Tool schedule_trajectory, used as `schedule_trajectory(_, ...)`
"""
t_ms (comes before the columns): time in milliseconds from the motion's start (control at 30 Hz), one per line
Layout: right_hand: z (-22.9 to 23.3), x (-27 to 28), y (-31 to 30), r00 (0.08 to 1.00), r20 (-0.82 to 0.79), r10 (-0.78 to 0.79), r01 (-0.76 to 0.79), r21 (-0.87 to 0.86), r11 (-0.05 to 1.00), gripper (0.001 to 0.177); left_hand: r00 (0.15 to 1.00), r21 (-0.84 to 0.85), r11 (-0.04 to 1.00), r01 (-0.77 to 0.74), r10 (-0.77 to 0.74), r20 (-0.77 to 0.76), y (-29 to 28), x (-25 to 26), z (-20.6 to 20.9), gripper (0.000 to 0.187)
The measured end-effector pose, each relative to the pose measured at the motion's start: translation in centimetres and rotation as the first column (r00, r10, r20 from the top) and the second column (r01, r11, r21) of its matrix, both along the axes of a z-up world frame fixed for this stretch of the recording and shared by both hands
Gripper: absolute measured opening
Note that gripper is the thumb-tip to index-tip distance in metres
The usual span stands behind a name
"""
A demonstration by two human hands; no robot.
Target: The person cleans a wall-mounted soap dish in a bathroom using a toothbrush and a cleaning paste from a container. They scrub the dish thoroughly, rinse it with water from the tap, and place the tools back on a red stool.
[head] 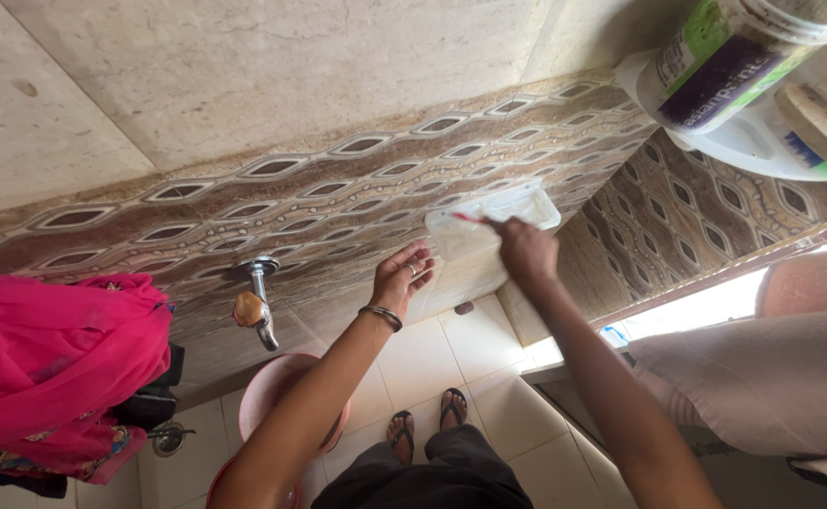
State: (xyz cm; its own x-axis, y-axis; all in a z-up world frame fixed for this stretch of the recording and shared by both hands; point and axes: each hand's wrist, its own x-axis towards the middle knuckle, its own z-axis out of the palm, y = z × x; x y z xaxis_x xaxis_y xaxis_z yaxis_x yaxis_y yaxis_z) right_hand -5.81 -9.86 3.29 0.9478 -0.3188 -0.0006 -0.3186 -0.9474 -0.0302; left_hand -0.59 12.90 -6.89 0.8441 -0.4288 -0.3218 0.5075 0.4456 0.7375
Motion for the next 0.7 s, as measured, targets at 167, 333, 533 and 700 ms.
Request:
schedule_trajectory(167,2.0,-1.5,-1.7,0.959,0.244,0.148,-0.167,0.06,0.984,0.025,0.993,0.099,0.995,0.001,-0.012,0.113,-0.4,-0.7,0.0,0.043)
schedule_trajectory(333,2.4,0.8,1.2,0.842,0.407,0.355,-0.322,-0.15,0.935,0.022,0.888,0.211,0.972,-0.103,-0.006,0.46,-4.1,-2.1,0.8,0.048)
schedule_trajectory(533,3.1,1.8,-5.2,0.925,0.358,0.126,-0.1,-0.093,0.991,0.026,0.445,0.525,0.704,-0.478,-0.321,0.836,-2.3,-4.5,4.2,0.043)
schedule_trajectory(700,1.6,-0.4,-6.9,0.958,0.287,0.003,0.016,-0.064,0.998,0.026,0.233,0.636,0.522,-0.568,-0.639,0.733,-2.5,-5.7,5.7,0.046)
